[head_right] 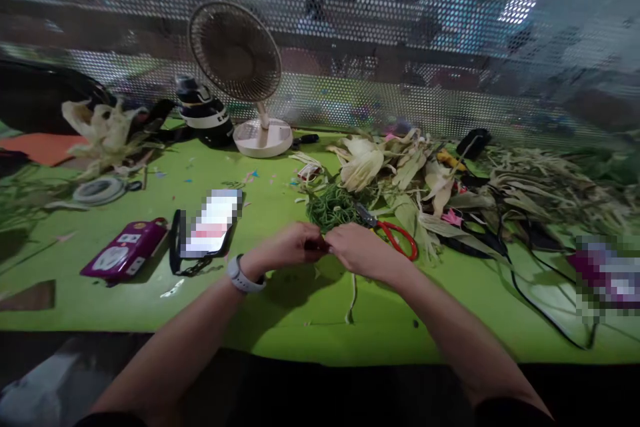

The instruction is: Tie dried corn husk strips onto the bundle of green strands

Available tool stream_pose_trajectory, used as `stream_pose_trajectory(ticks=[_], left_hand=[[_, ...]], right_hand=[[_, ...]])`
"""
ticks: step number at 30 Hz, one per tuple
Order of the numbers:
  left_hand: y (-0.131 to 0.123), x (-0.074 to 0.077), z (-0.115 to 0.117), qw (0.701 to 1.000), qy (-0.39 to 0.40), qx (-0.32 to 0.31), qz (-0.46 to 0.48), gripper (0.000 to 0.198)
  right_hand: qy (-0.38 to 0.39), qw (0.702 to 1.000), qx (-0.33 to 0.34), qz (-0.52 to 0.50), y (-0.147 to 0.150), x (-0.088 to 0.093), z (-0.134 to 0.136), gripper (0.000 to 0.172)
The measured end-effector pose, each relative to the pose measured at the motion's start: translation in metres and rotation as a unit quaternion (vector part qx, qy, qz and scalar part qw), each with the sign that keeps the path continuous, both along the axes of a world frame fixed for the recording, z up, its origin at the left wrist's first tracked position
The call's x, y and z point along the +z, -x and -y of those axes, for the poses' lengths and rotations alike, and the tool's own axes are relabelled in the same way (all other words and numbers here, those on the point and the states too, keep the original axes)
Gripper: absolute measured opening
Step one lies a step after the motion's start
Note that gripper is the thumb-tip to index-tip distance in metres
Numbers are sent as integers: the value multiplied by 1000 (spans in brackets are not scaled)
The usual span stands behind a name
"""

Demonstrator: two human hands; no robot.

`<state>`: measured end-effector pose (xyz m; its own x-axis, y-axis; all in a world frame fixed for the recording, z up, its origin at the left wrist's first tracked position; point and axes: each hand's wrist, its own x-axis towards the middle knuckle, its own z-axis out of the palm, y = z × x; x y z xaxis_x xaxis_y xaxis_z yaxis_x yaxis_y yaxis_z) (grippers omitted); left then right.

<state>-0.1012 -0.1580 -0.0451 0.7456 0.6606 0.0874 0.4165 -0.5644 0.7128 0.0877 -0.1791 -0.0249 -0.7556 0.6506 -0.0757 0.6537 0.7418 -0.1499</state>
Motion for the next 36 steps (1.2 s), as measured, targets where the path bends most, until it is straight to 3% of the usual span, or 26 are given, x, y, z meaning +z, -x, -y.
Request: stream_pose_trajectory(ticks=[9, 18, 25, 36], left_hand=[[1, -2, 1, 998, 4, -42, -51, 18], [1, -3, 5, 991, -19, -57, -116, 14], [0, 0, 5, 990, -16, -62, -129, 12], [2, 0, 6, 986, -13, -79, -147, 15]], right_hand=[[42, 997, -53, 25, 3, 3, 7, 19], [52, 998, -30, -28, 0, -20, 9, 16], [93, 994, -33, -46, -5, -16, 10, 17], [88, 995, -25, -44, -2, -15, 10, 15]])
